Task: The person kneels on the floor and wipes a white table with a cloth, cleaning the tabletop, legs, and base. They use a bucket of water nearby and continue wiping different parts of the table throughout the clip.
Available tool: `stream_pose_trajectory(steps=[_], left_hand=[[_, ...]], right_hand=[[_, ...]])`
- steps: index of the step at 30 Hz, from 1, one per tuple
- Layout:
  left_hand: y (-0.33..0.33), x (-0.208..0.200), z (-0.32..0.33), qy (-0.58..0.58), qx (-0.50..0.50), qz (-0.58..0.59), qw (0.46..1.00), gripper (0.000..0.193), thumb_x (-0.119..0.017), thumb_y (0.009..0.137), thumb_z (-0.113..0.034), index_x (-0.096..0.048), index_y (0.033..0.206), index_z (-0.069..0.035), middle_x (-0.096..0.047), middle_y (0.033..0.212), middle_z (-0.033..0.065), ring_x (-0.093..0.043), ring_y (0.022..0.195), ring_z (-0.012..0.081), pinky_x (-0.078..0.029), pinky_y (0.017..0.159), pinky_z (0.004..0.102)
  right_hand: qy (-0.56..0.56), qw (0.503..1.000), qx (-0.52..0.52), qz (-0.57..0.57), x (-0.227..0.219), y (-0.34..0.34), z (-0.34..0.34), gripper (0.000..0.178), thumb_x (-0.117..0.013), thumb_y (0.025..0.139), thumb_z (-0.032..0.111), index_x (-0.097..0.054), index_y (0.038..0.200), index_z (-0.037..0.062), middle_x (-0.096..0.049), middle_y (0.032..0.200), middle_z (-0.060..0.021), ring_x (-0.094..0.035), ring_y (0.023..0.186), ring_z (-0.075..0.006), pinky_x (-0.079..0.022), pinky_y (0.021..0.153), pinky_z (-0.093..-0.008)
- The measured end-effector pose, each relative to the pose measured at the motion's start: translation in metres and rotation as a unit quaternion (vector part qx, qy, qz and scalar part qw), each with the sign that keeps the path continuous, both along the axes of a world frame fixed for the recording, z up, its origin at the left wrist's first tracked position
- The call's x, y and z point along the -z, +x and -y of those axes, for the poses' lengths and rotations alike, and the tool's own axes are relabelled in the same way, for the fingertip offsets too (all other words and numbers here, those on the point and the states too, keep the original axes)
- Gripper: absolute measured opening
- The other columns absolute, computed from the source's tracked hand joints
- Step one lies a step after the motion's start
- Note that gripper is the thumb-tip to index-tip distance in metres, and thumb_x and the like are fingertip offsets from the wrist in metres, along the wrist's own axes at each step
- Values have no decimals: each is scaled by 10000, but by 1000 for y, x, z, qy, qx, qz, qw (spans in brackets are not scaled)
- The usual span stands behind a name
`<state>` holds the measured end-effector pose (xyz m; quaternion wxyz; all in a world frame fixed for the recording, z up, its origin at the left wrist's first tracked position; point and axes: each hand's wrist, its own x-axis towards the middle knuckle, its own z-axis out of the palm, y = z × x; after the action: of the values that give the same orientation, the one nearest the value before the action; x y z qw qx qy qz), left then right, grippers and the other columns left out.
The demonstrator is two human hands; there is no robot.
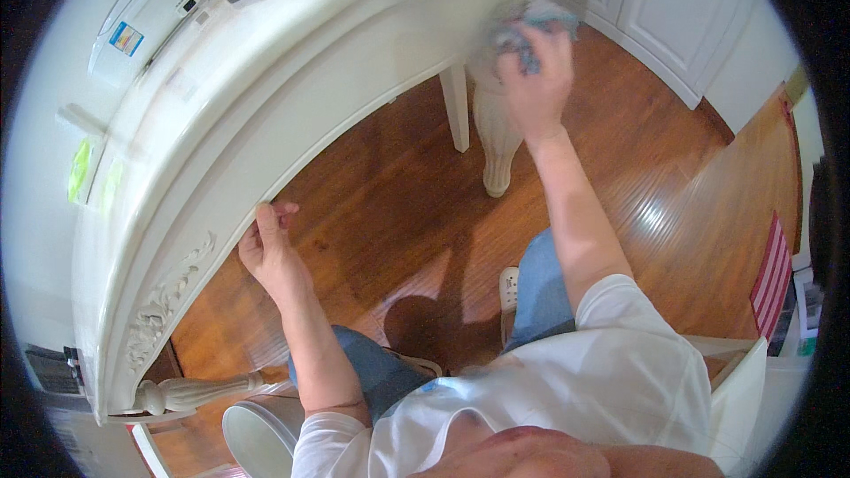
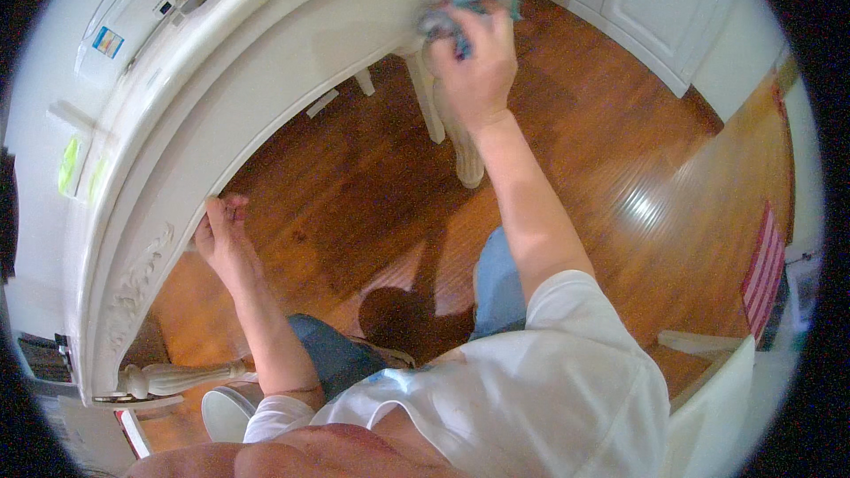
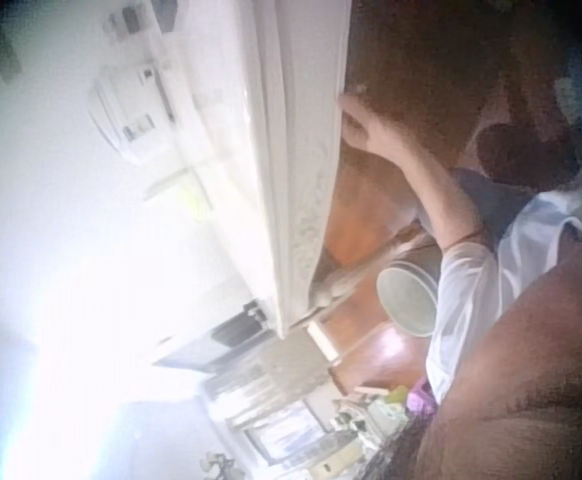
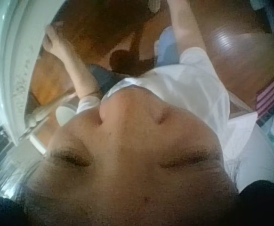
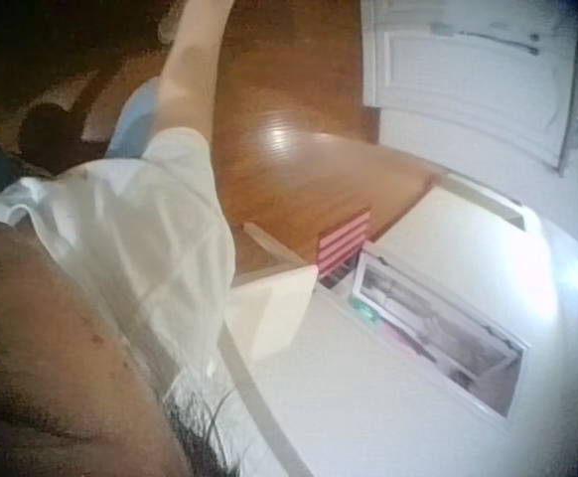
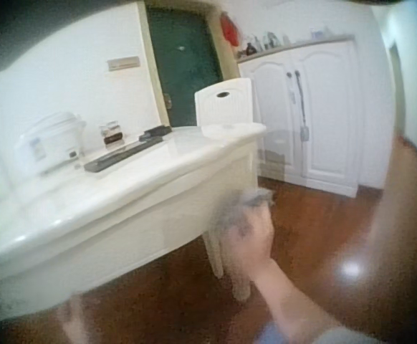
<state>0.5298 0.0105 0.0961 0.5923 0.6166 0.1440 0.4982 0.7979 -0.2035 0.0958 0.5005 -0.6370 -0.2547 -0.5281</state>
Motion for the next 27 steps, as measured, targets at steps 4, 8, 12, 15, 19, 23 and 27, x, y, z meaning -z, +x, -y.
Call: stream_pose_trajectory(steps=[4,8,12,15,19,23,27], left_hand=[[-4,-2,-2,-25,52,27,998,173,-568,940,-211,-580,964,-40,-604,845,65,-575,794,166,-458,736,312],[-8,-4,-4,-47,86,8,995,157,-572,937,-208,-580,936,-52,-603,842,58,-574,794,169,-459,730,317],[-12,-3,-8,-51,87,-1,995,182,-594,925,-229,-595,948,-49,-624,836,66,-586,785,163,-464,738,310],[-12,0,-8,-54,99,0,994,200,-590,928,-241,-602,952,-44,-633,833,69,-592,782,156,-466,736,306],[-9,0,-5,-50,103,-12,993,228,-549,951,-266,-593,908,-46,-629,824,72,-587,781,159,-456,738,310],[-12,-6,-5,-39,89,-6,995,289,-523,960,-325,-565,880,-50,-624,815,84,-575,773,167,-441,748,319],[-18,-9,-7,-72,50,18,996,319,-517,958,-360,-546,880,-52,-619,801,94,-567,756,173,-431,722,316]], right_hand=[[183,971,-104,-116,-25,14,22,364,-614,797,119,-597,1158,74,-603,1054,-143,-579,1008,-295,-454,886,-371],[-17,995,-95,-14,-31,23,25,436,-627,838,177,-527,1241,44,-572,1156,-177,-546,1090,-331,-411,959,-383],[-5,996,-79,-31,-13,27,12,438,-635,840,190,-525,1233,30,-524,1235,-197,-514,1138,-346,-401,970,-378],[-16,997,-44,-59,16,22,12,437,-614,828,152,-509,1235,37,-519,1198,-189,-516,1102,-350,-412,945,-383],[-44,991,-52,-119,51,21,27,443,-596,813,115,-491,1233,22,-513,1169,-187,-515,1081,-353,-420,924,-386],[10,975,-23,-219,62,28,39,403,-616,801,111,-530,1184,19,-589,1098,-180,-571,1032,-334,-446,900,-376],[192,923,-121,-311,50,33,49,391,-631,821,145,-551,1179,11,-642,1062,-136,-611,966,-243,-463,871,-349]])
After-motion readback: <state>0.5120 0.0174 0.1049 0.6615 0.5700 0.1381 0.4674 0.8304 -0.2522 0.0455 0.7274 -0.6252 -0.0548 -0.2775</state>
